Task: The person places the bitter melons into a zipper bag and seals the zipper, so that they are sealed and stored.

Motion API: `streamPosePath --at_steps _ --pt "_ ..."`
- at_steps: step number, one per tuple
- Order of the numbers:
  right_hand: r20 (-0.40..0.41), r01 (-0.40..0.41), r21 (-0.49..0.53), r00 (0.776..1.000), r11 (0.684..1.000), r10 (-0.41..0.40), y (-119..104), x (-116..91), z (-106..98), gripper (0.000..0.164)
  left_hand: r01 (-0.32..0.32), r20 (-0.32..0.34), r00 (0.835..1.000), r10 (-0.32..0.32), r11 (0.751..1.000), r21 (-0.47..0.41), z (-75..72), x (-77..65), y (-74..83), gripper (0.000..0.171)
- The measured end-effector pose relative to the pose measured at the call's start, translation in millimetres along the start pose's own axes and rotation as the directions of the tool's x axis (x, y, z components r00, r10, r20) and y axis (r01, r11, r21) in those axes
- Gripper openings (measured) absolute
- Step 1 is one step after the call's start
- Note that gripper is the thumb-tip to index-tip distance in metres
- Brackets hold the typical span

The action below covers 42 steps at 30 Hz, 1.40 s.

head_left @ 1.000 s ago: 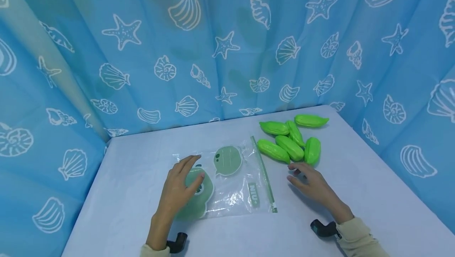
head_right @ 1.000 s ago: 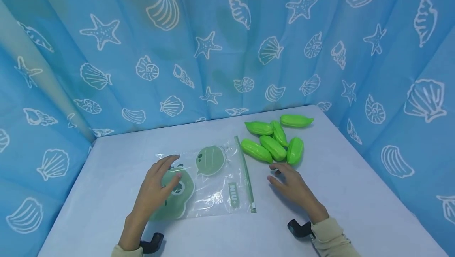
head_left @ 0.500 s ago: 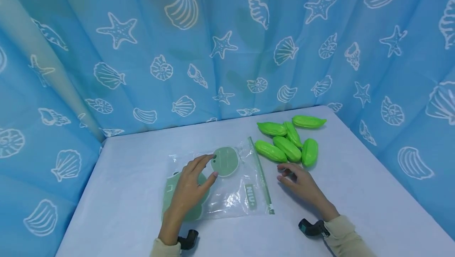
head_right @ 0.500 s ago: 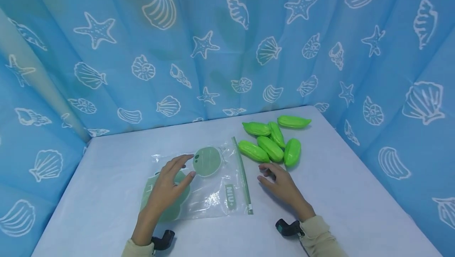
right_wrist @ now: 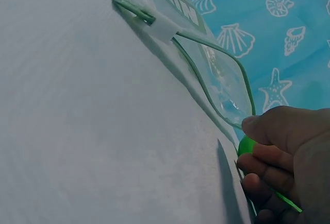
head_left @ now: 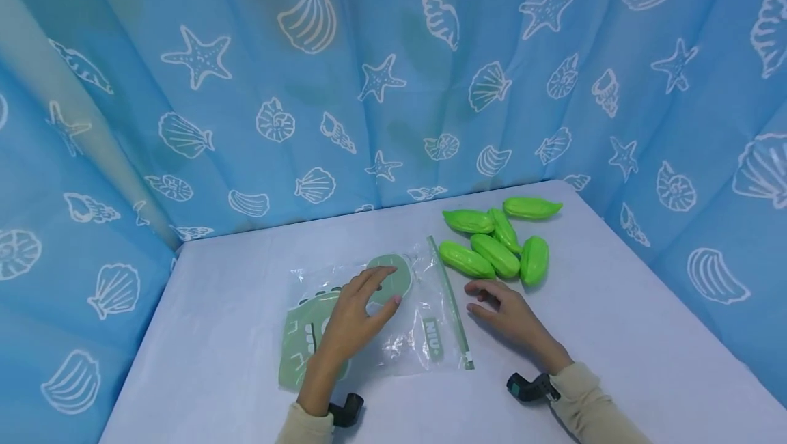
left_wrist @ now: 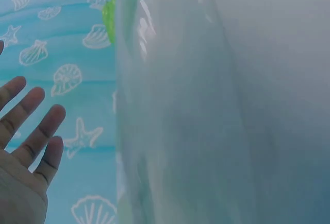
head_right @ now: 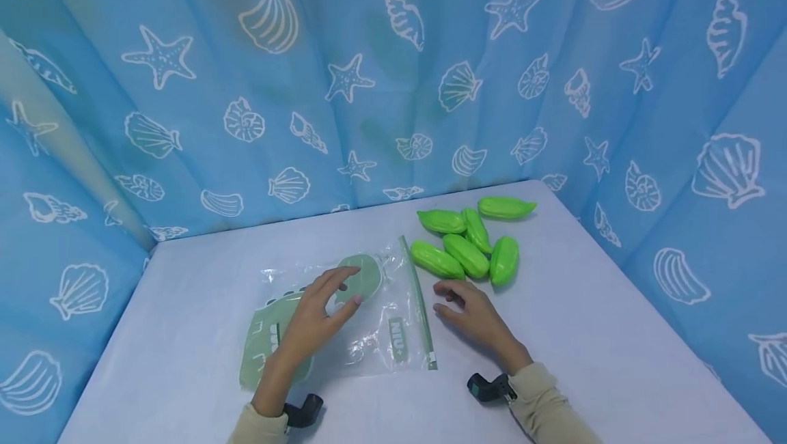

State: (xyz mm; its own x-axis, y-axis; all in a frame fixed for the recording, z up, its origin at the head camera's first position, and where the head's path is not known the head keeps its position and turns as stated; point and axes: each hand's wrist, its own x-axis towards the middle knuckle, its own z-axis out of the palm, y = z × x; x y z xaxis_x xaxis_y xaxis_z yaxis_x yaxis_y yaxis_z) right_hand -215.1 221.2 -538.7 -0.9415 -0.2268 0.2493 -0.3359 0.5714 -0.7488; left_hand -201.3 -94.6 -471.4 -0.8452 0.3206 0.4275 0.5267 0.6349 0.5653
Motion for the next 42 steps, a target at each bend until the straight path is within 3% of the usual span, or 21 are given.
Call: streamPosePath --at_steps 10,19,32,42 --pt "-0.011 0.108 -0.026 0.994 0.994 -0.108 2 4 7 0.04 -0.008 0.036 0.999 0.01 0.999 -0.048 16.0 10.1 17.0 0.049" --pt "0.041 0.2 -0.147 0.98 0.969 -0.196 3 13 7 0.051 -0.021 0.046 0.999 0.024 0.998 -0.057 21.7 10.8 17.0 0.047" --pt "0.113 0.23 -0.159 0.97 0.96 -0.213 -1 13 9 0.055 -0.032 0.069 0.997 0.037 0.998 -0.062 30.0 9.9 14.1 0.043" --pt "0.127 0.244 -0.255 0.968 0.936 -0.217 -2 11 10 0.053 -0.126 0.124 0.983 0.136 0.989 -0.082 45.5 14.7 16.0 0.042"
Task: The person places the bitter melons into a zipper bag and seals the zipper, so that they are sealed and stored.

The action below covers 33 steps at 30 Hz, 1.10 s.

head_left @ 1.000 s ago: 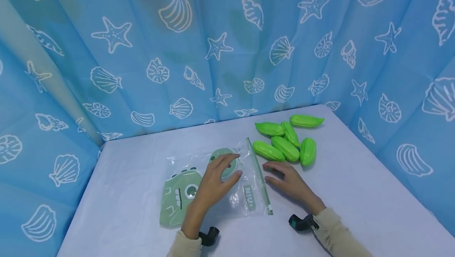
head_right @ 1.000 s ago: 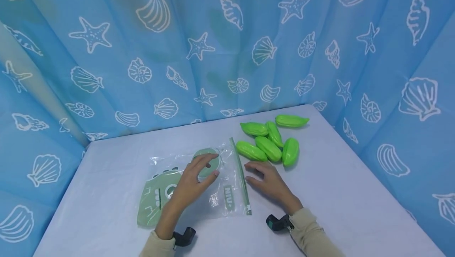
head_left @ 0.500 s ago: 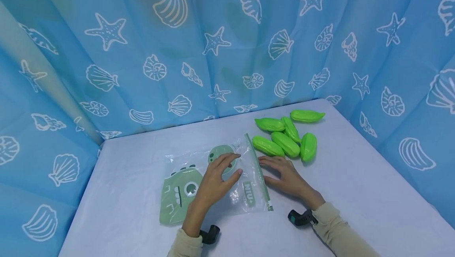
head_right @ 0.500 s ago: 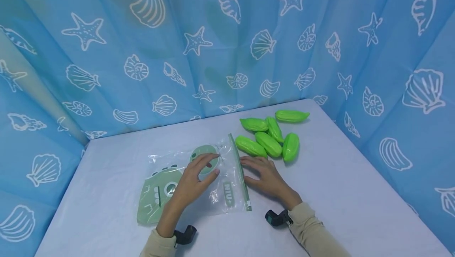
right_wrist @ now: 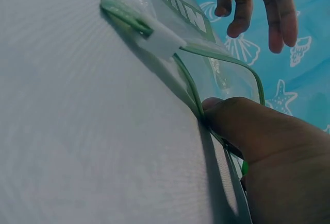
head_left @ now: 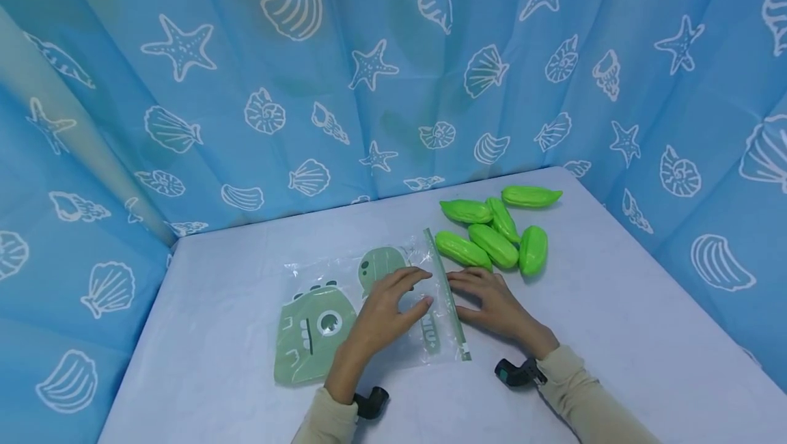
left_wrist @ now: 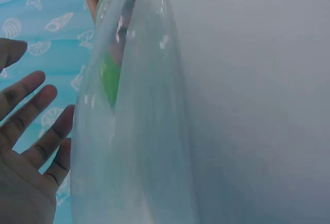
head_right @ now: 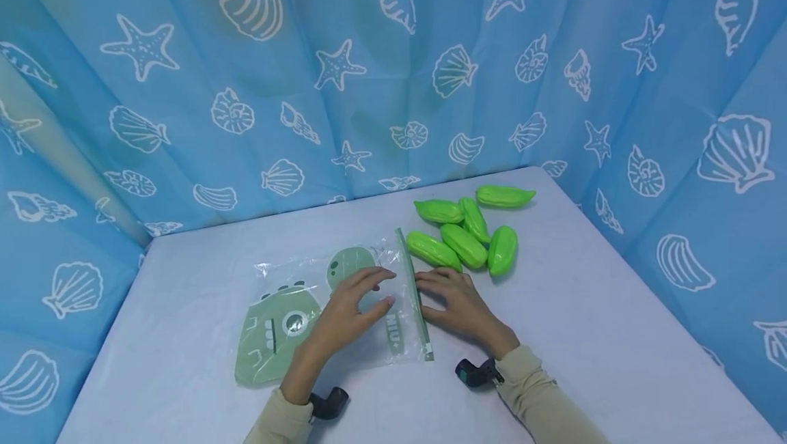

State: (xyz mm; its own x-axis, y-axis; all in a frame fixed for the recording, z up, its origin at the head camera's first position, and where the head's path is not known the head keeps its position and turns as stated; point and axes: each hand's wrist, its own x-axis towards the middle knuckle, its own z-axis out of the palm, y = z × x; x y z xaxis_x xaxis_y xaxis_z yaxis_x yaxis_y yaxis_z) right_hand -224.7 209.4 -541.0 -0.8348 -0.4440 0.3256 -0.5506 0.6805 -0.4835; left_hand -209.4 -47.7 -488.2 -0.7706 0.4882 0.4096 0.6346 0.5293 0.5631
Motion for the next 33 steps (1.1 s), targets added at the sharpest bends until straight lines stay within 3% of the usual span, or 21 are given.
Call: streamPosePath --at_steps 5,8,16,23,29,33 --pt "-0.009 0.005 -0.017 1.0 1.0 -0.006 4 -6 2 0.052 -0.026 0.021 0.999 0.028 0.994 -0.105 15.2 8.9 -0.3 0.041" --pt "-0.008 0.017 -0.024 1.0 1.0 -0.017 6 -8 4 0.051 -0.043 0.042 0.998 0.048 0.993 -0.11 22.3 14.4 0.6 0.04" --pt "-0.042 0.046 -0.036 0.998 0.998 -0.048 7 -5 3 0.049 -0.117 0.132 0.985 0.107 0.991 0.069 25.3 36.3 5.4 0.037" --pt "-0.035 0.031 -0.011 0.999 0.999 -0.032 3 -3 1 0.045 -0.092 0.256 0.966 0.048 0.982 0.164 26.0 41.1 8.1 0.036" --pt "-0.002 -0.006 0.0 1.0 1.0 0.006 -1 -3 -2 0.051 -0.127 0.238 0.969 0.064 0.957 0.26 23.3 38.6 7.0 0.029" --pt "0.005 -0.005 0.016 1.0 1.0 0.005 -2 -3 -2 0.05 -0.176 0.231 0.967 0.105 0.933 0.313 22.2 36.4 4.9 0.036"
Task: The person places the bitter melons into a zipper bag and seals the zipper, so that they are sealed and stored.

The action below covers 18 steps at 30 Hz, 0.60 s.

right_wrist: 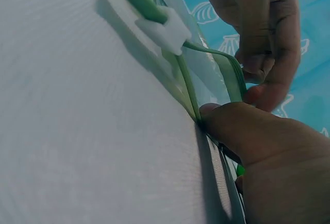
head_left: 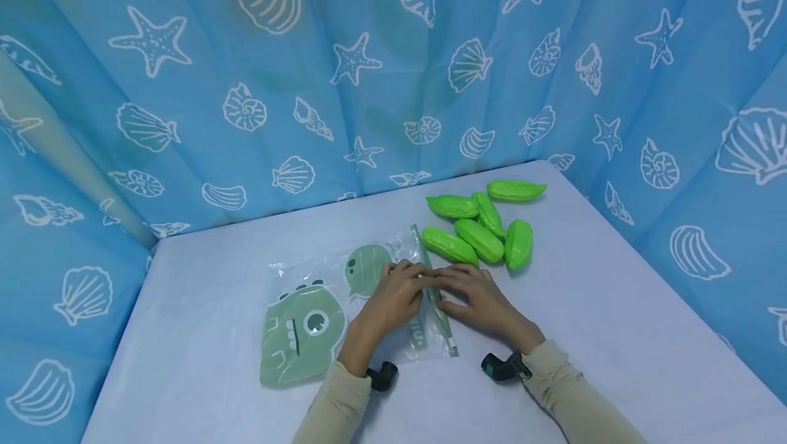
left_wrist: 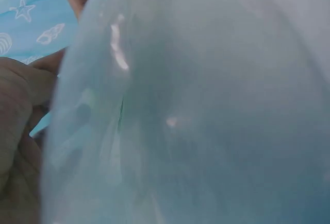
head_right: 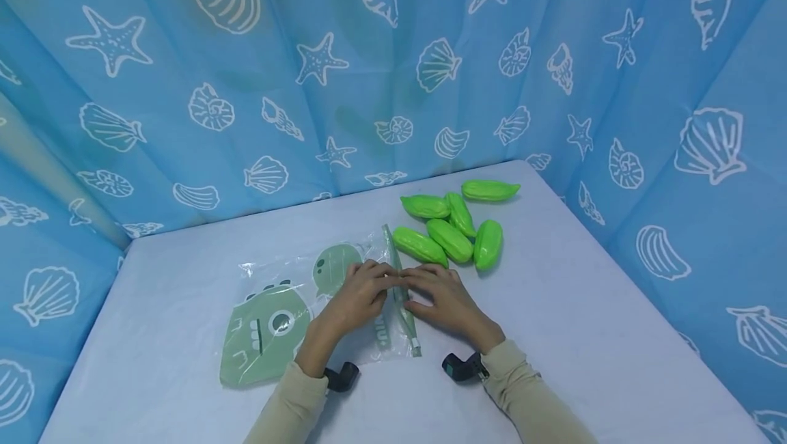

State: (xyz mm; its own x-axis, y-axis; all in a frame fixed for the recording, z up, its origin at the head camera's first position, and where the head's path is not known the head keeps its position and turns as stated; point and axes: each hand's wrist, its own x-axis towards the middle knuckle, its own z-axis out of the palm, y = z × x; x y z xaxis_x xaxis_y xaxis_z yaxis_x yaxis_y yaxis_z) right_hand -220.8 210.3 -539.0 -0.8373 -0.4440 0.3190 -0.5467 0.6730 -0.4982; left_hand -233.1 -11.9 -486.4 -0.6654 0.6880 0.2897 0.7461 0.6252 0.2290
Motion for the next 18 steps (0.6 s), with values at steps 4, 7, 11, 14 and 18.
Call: streamPosePath --at_steps 4,7,11,14,18 --pt "-0.001 0.009 -0.006 1.0 1.0 -0.009 -1 0 0 0.049 -0.012 0.02 1.0 0.011 1.0 0.027 0.8 -1.6 -3.6 0.031" --pt "0.001 0.011 -0.01 1.0 1.0 -0.011 -2 0 0 0.049 -0.001 0.031 1.0 0.0 1.0 0.027 0.5 -2.9 -6.1 0.021" --pt "-0.002 0.016 -0.001 1.0 1.0 -0.016 -3 -1 -2 0.047 0.006 0.03 1.0 -0.007 1.0 0.025 -3.7 -3.5 -7.6 0.012" --pt "0.001 0.015 -0.006 1.0 1.0 -0.015 -3 -1 -2 0.046 0.006 0.027 1.0 -0.007 0.999 0.035 -10.3 -4.0 -5.6 0.012" --pt "0.01 0.009 -0.011 1.0 1.0 -0.009 -3 -2 -1 0.046 0.006 0.018 1.0 -0.007 0.999 0.053 -23.2 -4.8 -0.2 0.012"
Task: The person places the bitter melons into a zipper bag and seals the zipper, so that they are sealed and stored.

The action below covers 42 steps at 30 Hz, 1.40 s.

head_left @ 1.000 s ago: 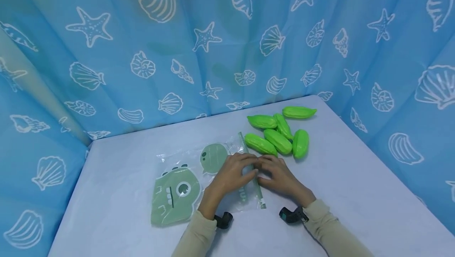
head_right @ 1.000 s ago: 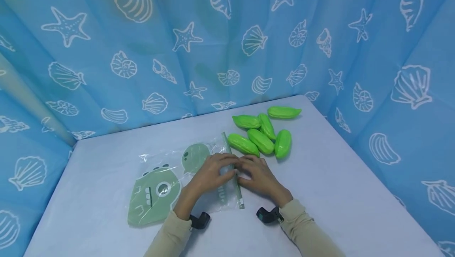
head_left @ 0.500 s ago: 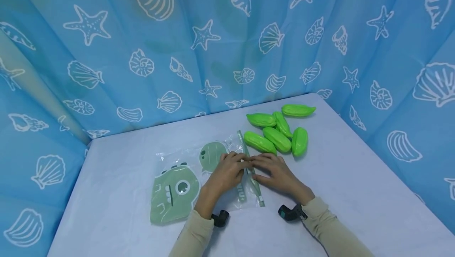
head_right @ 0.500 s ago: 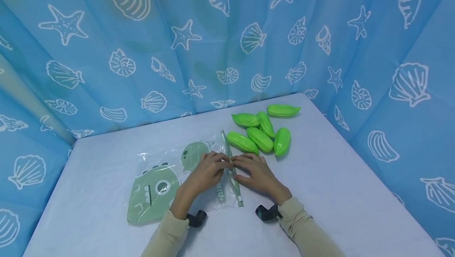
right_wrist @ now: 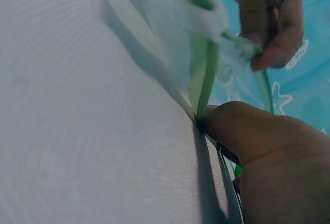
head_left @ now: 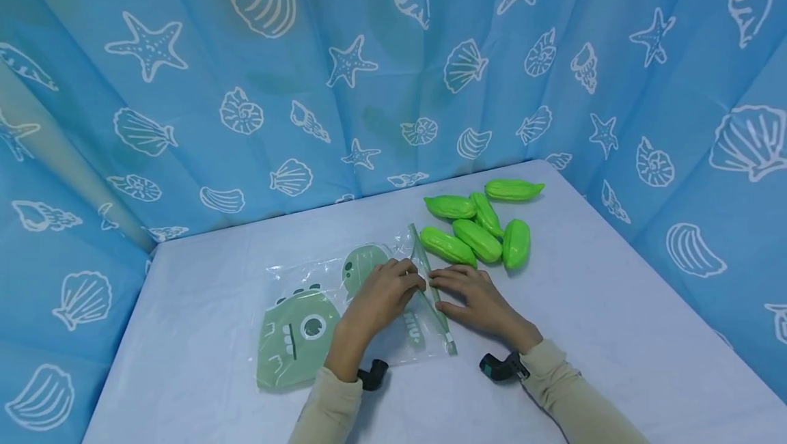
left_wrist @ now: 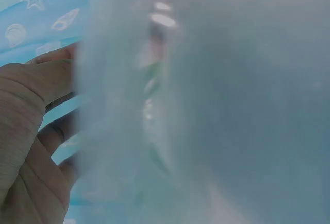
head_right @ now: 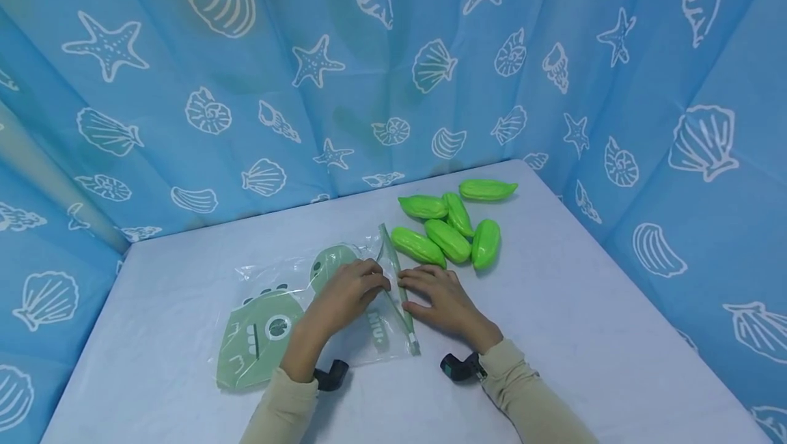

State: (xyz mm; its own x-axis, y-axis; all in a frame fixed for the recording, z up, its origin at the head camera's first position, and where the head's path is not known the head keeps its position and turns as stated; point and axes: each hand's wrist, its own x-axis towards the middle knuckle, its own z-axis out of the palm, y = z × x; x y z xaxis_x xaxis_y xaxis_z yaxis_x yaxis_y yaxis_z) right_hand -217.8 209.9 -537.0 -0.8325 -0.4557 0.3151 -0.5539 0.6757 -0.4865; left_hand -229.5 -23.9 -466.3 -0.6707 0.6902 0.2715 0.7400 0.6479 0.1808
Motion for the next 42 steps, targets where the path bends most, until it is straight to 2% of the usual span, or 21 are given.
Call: streamPosePath --at_steps 5,9,16,24,28,34,38,42 --pt "0.003 0.006 -0.007 1.0 1.0 -0.006 1 2 -1 0.046 -0.015 -0.048 0.999 0.015 1.0 -0.001 -16.4 -3.0 0.1 0.011" --pt "-0.004 0.005 0.0 1.0 1.0 -0.005 2 3 -1 0.046 -0.003 -0.072 0.997 0.0 0.999 -0.035 -24.3 -6.4 -1.6 0.011" --pt "0.009 -0.02 0.013 1.0 1.0 0.02 1 -1 2 0.044 0.01 -0.05 0.999 -0.015 0.996 -0.089 -28.9 -16.6 -2.9 0.01" --pt "0.014 -0.024 0.025 1.0 0.999 0.024 0 -3 8 0.041 0.027 -0.013 1.0 -0.029 0.997 -0.076 -45.6 -22.6 7.2 0.015" --pt "0.018 -0.023 0.008 1.0 1.0 0.023 1 -3 12 0.038 0.04 -0.028 0.999 -0.042 0.998 -0.058 -54.5 -25.5 11.8 0.014" --pt "0.031 -0.015 0.011 0.999 1.0 0.015 1 -4 14 0.034 0.098 -0.051 0.994 -0.1 0.994 -0.056 -70.9 -32.5 16.0 0.017" --pt "0.022 -0.02 0.019 1.0 1.0 0.02 2 -3 10 0.035 0.105 -0.053 0.993 -0.108 0.993 -0.051 -74.0 -28.9 15.2 0.018" --pt "-0.024 -0.019 0.057 1.0 0.998 0.02 3 -2 5 0.037 0.062 -0.077 0.995 -0.067 0.996 -0.065 -72.5 -21.1 14.9 0.015"
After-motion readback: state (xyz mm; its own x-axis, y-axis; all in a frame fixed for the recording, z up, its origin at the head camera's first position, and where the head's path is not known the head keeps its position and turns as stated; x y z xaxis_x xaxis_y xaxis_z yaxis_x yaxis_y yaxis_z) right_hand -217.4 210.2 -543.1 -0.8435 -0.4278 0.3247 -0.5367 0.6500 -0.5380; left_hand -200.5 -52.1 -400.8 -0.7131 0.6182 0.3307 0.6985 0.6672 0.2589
